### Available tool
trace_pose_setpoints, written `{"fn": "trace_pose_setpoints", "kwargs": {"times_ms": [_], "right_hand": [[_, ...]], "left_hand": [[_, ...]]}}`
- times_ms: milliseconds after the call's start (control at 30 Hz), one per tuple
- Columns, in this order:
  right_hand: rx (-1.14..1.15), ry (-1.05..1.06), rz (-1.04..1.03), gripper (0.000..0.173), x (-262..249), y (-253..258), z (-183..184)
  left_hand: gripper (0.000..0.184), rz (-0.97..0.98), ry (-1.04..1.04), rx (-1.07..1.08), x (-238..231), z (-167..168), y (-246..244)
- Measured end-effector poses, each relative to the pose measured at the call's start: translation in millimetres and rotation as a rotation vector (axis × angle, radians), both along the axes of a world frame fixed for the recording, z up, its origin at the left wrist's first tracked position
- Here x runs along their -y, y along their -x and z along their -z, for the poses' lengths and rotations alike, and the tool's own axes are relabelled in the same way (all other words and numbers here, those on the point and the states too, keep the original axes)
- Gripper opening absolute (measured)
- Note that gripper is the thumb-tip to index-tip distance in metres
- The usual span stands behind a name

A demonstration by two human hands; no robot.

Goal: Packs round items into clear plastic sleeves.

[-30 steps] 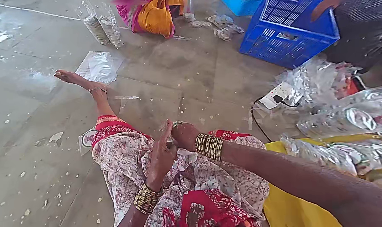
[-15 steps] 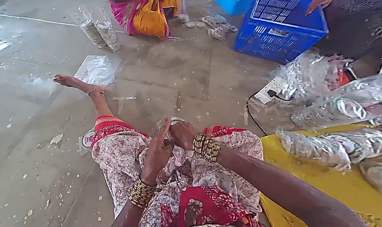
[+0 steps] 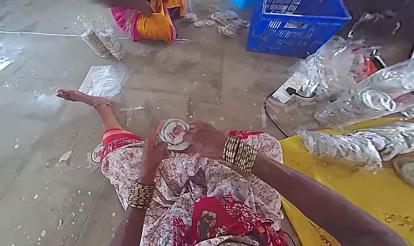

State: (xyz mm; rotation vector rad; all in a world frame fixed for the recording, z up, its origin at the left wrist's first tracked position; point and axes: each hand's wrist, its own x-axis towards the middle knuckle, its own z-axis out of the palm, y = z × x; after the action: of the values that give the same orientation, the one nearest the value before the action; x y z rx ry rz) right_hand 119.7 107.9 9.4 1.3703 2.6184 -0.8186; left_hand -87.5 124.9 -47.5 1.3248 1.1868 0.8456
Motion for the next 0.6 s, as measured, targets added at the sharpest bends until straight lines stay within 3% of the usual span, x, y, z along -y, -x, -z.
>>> {"fn": "trace_pose_setpoints", "kwargs": {"times_ms": [67, 133, 233, 300, 367, 433, 467, 600], "right_hand": [[-0.067, -0.256, 0.021, 0.02, 5, -7, 17], [-0.132, -0.428, 0.043, 0.015, 7, -10, 22], [-0.23, -0.437, 0.147, 0.019, 21, -10, 25], [-0.292, -0.443, 0.201, 0.021, 28, -10, 33], [-0.33, -0.504, 0.252, 0.021, 32, -11, 43], [-0.361, -0.576, 0.281, 0.017, 34, -13, 48], [-0.377, -0.584, 0.293, 0.016, 34, -14, 49], [-0.475, -0.676, 0.387, 0.015, 51, -24, 52]], "left_hand": [[0.069, -0.002, 0.023, 0.023, -1, -5, -6], [0.07, -0.015, 0.04, 0.013, 2, -12, -17], [0.059, -0.024, -0.048, -0.126, 9, -10, -23], [0.045, 0.083, -0.315, -0.463, 15, -7, -17], [0.06, 0.155, -0.661, -0.705, 25, -5, -20], [0.078, 0.218, -0.875, -0.761, 31, -6, -30], [0.077, 0.256, -0.933, -0.781, 33, -6, -35], [0.043, 0.422, -0.844, -0.72, 23, 11, -36]]}}
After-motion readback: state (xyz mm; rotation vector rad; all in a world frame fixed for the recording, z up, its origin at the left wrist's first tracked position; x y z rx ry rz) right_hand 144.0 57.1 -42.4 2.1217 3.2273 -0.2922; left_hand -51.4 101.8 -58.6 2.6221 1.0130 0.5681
